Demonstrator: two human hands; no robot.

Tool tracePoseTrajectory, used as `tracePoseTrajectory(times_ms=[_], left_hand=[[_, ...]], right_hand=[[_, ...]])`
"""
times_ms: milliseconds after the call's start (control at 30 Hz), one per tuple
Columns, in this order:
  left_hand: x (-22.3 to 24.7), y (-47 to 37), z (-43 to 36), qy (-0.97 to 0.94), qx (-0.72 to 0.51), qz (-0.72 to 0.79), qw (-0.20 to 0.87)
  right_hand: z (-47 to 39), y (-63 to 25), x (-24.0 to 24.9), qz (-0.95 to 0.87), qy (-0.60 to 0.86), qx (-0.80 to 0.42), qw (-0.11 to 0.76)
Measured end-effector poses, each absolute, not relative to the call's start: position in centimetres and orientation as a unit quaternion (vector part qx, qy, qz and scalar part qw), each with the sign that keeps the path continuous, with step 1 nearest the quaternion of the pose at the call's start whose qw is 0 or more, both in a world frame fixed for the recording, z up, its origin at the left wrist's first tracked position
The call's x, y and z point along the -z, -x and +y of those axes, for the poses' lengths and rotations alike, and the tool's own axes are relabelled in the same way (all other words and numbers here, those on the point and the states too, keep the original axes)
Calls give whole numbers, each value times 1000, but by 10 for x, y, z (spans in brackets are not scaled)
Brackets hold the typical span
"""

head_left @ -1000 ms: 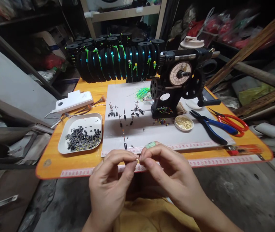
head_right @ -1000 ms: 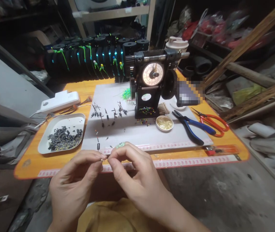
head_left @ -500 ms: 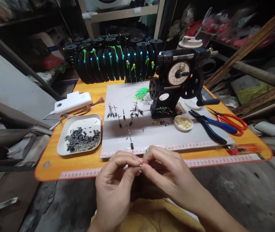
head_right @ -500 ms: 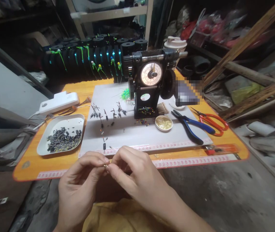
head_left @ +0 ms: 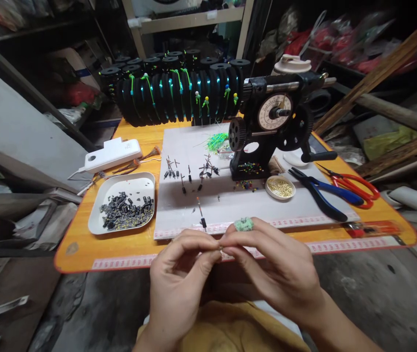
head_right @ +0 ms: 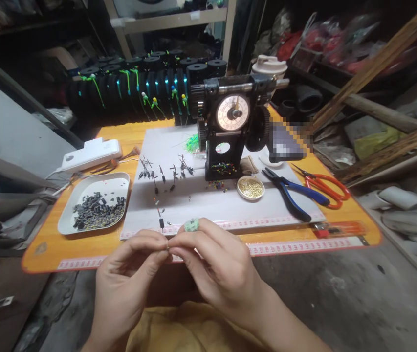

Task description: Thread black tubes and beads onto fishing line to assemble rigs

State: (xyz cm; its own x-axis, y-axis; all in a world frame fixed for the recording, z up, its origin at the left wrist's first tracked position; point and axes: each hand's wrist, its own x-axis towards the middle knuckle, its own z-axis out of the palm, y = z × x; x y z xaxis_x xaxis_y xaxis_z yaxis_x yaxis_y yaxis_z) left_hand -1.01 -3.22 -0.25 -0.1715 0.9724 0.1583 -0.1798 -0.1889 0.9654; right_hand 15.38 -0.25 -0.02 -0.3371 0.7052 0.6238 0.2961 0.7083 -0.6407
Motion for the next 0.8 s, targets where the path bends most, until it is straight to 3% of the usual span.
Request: tracePoseTrajectory(times_ms=[267,467,600,800], left_hand=[[9,11,-30,-512,-622,464,369],[27,11,-35,-594,-587,489,251],[31,16,-30,-624,-573,477,234],[21,16,-15,-716,-526,453,72]], right_hand=[[-4,-159,5,-781,347,-256,451],[-4,-160,8,-715,416,-350,440],[-1,-162,7,-673,445,-400,435],[1,-165,5,-650,437,-456,422]])
